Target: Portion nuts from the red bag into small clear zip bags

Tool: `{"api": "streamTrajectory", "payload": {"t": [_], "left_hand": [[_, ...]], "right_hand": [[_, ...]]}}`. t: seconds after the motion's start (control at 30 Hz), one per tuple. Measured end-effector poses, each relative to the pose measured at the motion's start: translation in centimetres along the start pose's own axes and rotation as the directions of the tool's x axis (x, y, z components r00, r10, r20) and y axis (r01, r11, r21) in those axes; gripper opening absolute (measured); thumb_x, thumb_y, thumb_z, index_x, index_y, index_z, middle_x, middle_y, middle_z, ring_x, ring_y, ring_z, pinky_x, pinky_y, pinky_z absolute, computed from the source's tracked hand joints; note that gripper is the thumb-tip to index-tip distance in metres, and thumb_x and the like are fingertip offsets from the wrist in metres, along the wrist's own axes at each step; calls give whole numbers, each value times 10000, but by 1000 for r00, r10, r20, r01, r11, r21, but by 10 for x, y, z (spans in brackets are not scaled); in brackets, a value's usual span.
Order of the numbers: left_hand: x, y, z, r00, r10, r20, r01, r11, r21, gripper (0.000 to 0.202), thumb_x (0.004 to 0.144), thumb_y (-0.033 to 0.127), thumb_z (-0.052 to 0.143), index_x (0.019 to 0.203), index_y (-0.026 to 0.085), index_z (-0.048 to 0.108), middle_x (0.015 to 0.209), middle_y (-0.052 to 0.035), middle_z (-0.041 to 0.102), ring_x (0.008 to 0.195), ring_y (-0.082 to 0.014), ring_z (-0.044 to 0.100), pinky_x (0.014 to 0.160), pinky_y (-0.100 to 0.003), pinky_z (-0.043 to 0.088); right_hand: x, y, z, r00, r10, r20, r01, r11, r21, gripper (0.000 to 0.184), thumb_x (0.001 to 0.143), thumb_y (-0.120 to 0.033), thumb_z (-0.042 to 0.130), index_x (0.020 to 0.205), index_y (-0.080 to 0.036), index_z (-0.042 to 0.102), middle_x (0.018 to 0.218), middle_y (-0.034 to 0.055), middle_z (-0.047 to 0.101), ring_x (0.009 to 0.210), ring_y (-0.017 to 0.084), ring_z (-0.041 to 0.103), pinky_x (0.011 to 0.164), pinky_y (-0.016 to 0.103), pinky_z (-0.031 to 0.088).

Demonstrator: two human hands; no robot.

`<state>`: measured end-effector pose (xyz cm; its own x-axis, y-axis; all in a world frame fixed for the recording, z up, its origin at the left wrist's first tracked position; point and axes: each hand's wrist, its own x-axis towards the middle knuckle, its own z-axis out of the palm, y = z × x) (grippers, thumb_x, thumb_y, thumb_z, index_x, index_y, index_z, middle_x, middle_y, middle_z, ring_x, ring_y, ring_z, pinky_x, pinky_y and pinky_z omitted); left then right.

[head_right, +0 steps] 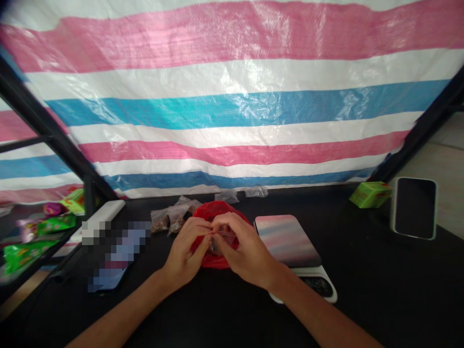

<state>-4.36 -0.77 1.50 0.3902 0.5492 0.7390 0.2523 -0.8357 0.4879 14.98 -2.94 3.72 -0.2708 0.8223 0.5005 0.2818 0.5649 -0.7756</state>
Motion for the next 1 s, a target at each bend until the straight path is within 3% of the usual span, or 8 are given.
{"api": "streamTrajectory", "payload": {"t": [0.13,0.27,0.53,0.67,1.0], "left_hand": [[-3,-1,1,999,24,24,-25,1000,3,193,957,58,576,1068,206,630,1024,-56,704,990,-179,628,908,-343,504],[-6,-3,0,998,-36,-48,38,999,34,165,972,84,547,1062,204,616,1040,-69,674,980,-179,628,870,-335,513],[-4,-5,-1,997,-41,-69,48,994,97,134,955,137,590,1061,204,635,1067,-84,668,1007,-198,637,888,-353,527],[-3,-6,-2,990,-18,-139,37,990,135,128,944,136,612,1044,202,655,1035,-81,678,975,-203,642,871,-358,527],[-3,-3,-1,988,57,-144,-32,985,172,174,911,85,635,1033,208,652,982,-64,700,926,-199,637,859,-361,510]], "right_hand": [[1,-1,-3,1000,16,12,-17,998,53,110,985,-222,612,1086,-266,608,1018,18,648,903,167,615,831,290,501],[3,-1,-1,997,45,-70,-39,995,92,209,969,-227,645,1166,-268,589,972,11,653,891,176,626,853,310,511],[2,6,2,986,78,-147,-60,991,123,192,931,-176,670,1082,-262,588,839,-17,648,782,169,629,789,305,519],[4,9,2,983,55,-175,-38,994,98,220,943,-216,672,1144,-263,596,940,9,667,874,184,640,857,326,521],[5,13,-2,992,23,-124,-24,1000,-6,158,980,-189,591,1120,-256,619,899,6,662,853,182,634,838,327,512]]}}
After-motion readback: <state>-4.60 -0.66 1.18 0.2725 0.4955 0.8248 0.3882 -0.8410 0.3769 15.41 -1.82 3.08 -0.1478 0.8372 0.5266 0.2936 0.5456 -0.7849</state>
